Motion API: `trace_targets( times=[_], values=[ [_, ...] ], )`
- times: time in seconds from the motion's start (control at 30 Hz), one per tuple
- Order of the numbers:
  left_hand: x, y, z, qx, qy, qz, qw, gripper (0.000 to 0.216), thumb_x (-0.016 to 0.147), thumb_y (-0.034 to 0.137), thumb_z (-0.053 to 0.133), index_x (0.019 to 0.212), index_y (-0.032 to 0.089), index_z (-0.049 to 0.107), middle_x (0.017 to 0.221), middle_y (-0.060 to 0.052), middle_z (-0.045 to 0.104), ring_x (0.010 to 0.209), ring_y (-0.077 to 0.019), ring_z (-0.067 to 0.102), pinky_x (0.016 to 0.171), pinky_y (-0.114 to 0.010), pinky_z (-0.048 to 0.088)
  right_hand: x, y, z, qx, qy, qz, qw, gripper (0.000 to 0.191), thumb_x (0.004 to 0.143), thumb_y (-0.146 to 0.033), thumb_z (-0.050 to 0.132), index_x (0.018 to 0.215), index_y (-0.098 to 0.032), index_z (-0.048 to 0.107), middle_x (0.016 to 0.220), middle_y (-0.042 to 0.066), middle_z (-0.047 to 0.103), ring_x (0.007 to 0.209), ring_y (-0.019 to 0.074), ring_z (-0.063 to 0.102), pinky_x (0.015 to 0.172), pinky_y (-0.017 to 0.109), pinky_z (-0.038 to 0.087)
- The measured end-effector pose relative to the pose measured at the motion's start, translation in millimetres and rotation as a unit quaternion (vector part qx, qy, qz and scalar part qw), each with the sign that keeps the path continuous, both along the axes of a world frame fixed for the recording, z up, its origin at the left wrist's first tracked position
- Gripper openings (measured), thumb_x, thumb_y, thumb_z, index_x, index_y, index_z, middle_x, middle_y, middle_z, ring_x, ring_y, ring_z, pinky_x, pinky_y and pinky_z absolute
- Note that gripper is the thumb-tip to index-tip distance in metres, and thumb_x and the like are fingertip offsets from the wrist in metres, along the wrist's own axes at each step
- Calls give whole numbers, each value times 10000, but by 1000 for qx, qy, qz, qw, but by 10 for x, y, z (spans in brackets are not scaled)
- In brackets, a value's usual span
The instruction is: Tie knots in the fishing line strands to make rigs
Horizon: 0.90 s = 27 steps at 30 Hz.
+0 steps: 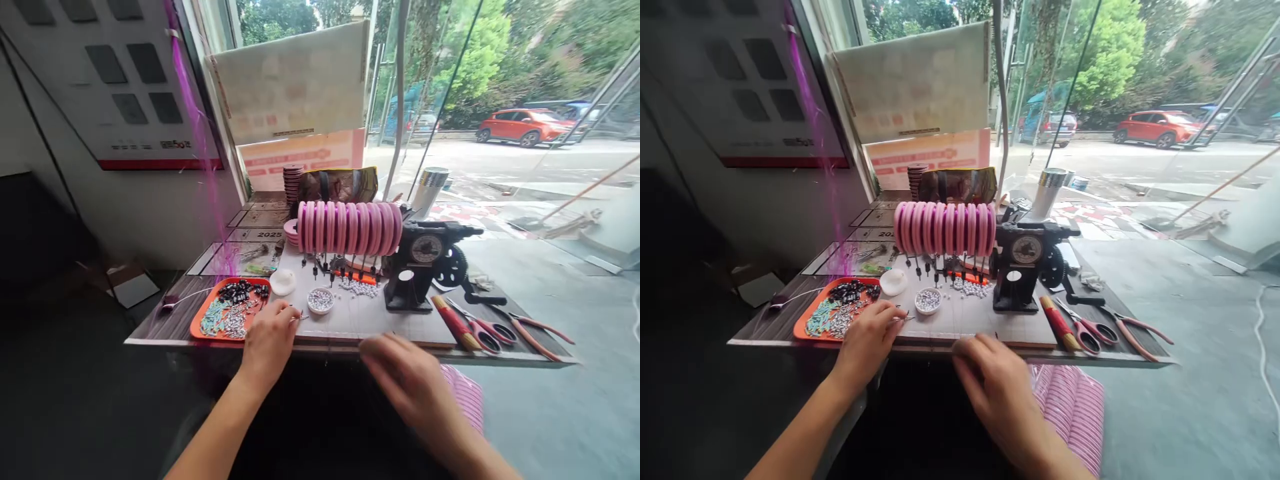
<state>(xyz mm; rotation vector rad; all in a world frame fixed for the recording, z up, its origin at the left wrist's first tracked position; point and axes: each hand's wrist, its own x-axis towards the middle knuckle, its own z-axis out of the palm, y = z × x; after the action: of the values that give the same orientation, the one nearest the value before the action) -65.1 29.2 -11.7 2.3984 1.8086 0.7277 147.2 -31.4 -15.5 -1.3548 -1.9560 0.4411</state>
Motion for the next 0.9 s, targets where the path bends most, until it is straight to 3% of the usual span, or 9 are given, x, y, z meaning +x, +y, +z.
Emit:
trace_targets(
  times=[0.1, 0.2, 0.3, 0.37, 0.5, 0.6, 0.7, 0.77, 0.9],
  values=[
    [-25, 35, -51, 17, -15, -21, 1000, 145, 798, 144, 508, 840, 213, 629, 898, -62, 638, 892, -244, 564, 811, -367, 414, 488, 112, 99, 92, -75, -74, 990, 186, 892, -261, 432, 843, -194, 599, 774, 51, 640, 718, 185, 591, 650, 274, 408],
    [-41, 31, -77, 36, -35, -35, 998, 136, 799, 152, 509, 846, 210, 622, 898, -61, 640, 895, -249, 557, 832, -392, 409, 786, 319, 234, 125, -188, -68, 972, 251, 904, -287, 403, 827, -202, 626, 718, 41, 645, 647, 170, 585, 581, 254, 373],
    [-26, 20, -65, 58, -62, -34, 996, 137, 810, 167, 499, 838, 212, 626, 892, -60, 648, 893, -249, 557, 823, -390, 417, 732, 518, 313, 120, -270, -42, 954, 276, 892, -277, 396, 816, -205, 652, 691, 33, 668, 621, 155, 601, 553, 235, 345],
    [-11, -6, -36, 68, -85, -30, 994, 144, 819, 181, 492, 825, 217, 632, 879, -56, 651, 892, -247, 559, 824, -385, 416, 567, 609, 302, 111, -291, -65, 948, 267, 876, -268, 408, 837, -207, 664, 637, 31, 671, 583, 156, 609, 535, 235, 325],
    [88, -128, 67, 41, -169, -37, 984, 129, 797, 196, 525, 783, 223, 651, 824, -42, 664, 838, -232, 585, 771, -344, 431, 261, 706, 198, 101, -274, -162, 942, 280, 876, -274, 410, 979, -183, 654, 530, 49, 647, 472, 186, 587, 486, 254, 276],
    [331, -191, 162, -52, -278, -46, 958, 130, 783, 228, 553, 815, 213, 678, 742, -36, 684, 674, -193, 601, 636, -284, 437, 181, 730, 157, 83, -247, -199, 945, 303, 875, -299, 420, 1039, -171, 639, 545, 65, 659, 494, 219, 608, 489, 264, 296],
    [705, -108, 215, -180, -369, -106, 906, 284, 793, 220, 521, 1041, 198, 655, 557, 2, 657, 563, -180, 596, 605, -276, 426, 190, 704, 170, 65, -216, -191, 955, 319, 879, -276, 387, 1050, -174, 636, 612, 64, 686, 569, 225, 639, 518, 266, 343],
    [955, 22, 211, -197, -415, -96, 883, 359, 760, 217, 552, 1109, 178, 629, 480, 16, 641, 499, -182, 574, 570, -279, 417, 220, 654, 188, 56, -202, -175, 962, 336, 880, -248, 349, 1039, -186, 638, 649, 50, 693, 601, 210, 645, 530, 257, 364],
    [1274, 272, 147, -172, -466, -64, 866, 217, 739, 253, 594, 914, 168, 689, 408, 31, 566, 452, -166, 549, 552, -269, 401, 314, 513, 213, 15, -159, -136, 978, 355, 871, -261, 324, 1023, -178, 634, 597, 26, 652, 532, 188, 597, 496, 251, 364]
  ],
)
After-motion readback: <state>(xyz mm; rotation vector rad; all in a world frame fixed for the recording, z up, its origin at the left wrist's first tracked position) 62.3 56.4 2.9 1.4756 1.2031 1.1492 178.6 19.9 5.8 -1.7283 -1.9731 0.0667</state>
